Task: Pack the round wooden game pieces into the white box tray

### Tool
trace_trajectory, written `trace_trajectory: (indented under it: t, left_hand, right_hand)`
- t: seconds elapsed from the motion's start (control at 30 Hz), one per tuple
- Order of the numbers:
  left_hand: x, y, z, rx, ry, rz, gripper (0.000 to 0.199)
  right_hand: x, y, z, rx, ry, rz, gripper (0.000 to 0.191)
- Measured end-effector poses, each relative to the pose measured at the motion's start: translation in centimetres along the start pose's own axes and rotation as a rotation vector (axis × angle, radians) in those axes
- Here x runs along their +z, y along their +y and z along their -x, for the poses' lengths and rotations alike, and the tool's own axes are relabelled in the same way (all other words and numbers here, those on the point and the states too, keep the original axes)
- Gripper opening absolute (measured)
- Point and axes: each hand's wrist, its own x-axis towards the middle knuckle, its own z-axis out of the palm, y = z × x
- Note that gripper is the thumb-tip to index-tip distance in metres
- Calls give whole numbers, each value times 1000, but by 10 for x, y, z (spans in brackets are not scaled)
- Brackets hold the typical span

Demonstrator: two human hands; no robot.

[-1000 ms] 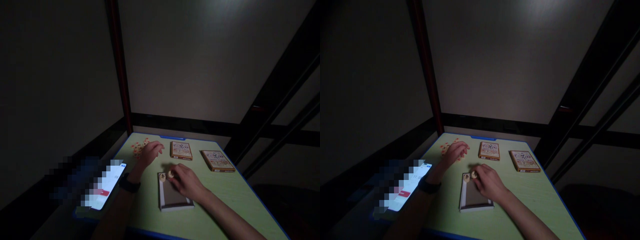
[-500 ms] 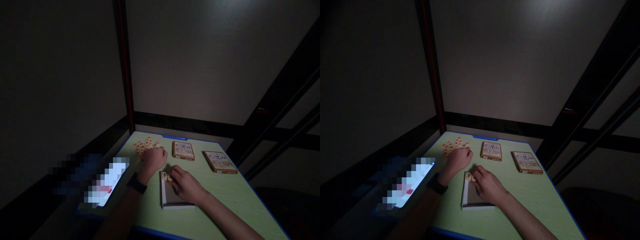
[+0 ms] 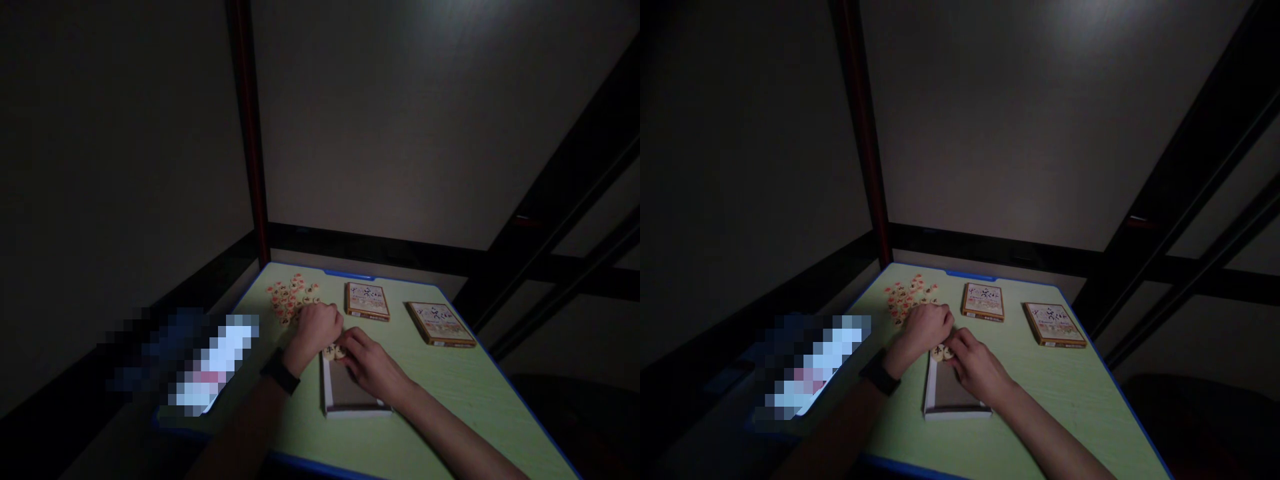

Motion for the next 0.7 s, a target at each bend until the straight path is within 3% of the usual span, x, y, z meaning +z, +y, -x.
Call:
trace_trajectory:
  t: [0.43,0.7]
  left_hand:
    - [2,-2,-1,1,-17,-2,35]
    - [7,-6,-3,1,12,-8,35]
  right_hand:
    - [-2,-2,0,14,11,-60,28]
    - [-17,-7,2,-1,52,-49,22]
